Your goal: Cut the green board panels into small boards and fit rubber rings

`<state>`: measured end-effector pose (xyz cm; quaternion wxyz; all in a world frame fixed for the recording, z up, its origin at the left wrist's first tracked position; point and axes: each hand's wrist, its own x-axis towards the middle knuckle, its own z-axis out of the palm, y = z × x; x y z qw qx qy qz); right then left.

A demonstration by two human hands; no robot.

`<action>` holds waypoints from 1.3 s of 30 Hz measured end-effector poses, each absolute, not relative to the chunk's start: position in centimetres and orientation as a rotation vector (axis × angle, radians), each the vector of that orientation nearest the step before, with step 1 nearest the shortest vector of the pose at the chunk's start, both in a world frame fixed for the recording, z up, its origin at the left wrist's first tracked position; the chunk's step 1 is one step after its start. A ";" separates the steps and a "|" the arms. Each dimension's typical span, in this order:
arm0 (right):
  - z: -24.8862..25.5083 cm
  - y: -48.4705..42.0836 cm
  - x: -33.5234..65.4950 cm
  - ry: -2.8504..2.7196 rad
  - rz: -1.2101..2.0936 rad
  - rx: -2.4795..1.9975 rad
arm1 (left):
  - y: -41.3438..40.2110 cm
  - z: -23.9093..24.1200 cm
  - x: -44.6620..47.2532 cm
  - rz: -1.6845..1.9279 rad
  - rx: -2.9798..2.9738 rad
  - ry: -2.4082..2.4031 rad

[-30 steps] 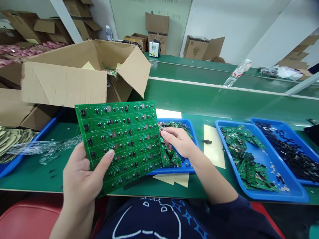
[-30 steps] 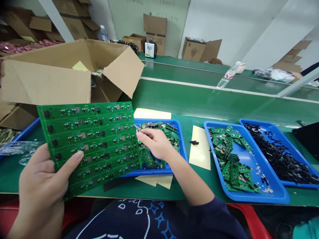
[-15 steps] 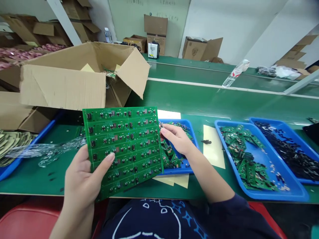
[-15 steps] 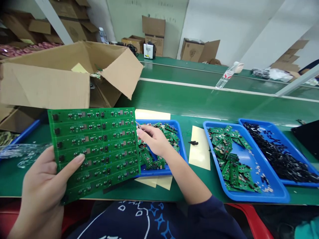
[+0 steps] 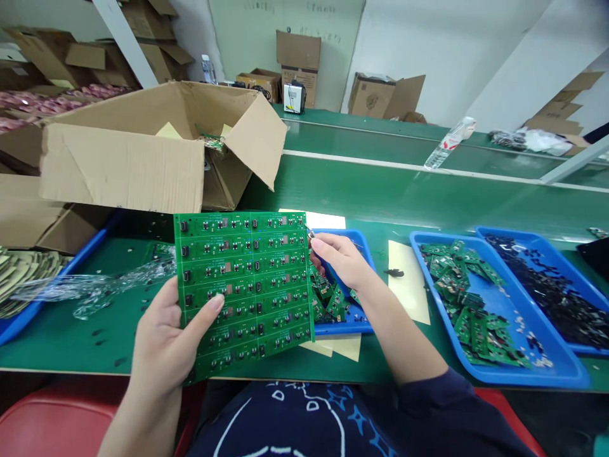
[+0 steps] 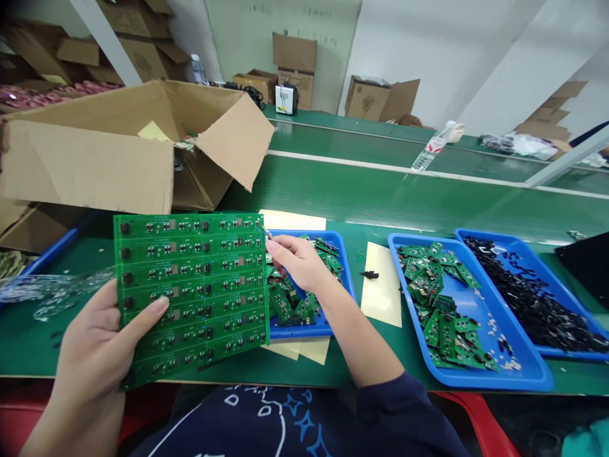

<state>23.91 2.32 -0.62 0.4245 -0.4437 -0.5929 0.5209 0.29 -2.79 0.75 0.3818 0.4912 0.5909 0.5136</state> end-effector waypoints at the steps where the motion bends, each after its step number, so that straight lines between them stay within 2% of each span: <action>1: -0.7 2.4 23.7 -1.506 1.224 -1.155 | -2.9 0.5 0.4 1.332 1.342 1.548; 4: -1.2 2.8 23.1 -1.575 0.952 -1.303 | -3.5 -0.2 1.3 1.366 1.648 1.776; 7: -1.6 3.4 22.7 -1.575 0.870 -1.347 | -3.9 -0.3 2.3 1.374 1.803 1.850; 11: -1.4 3.7 22.7 -1.561 0.976 -1.316 | -3.6 0.3 2.0 1.406 1.649 1.759; 20: -0.3 2.8 23.7 -1.594 1.438 -1.062 | -3.0 0.6 -0.4 1.411 1.093 1.534; 27: -0.2 2.2 23.5 -1.588 1.510 -0.953 | -3.0 1.4 0.2 1.446 1.025 1.475; 30: -0.2 2.0 22.9 -1.566 1.392 -1.060 | -3.1 1.0 0.3 1.481 1.147 1.543; 36: -0.7 2.7 21.9 -1.667 1.020 -1.255 | -3.7 -0.5 0.7 1.548 1.791 2.085; 39: -1.2 3.1 22.1 -1.587 1.002 -1.259 | -3.2 -0.7 -0.1 1.571 1.769 2.208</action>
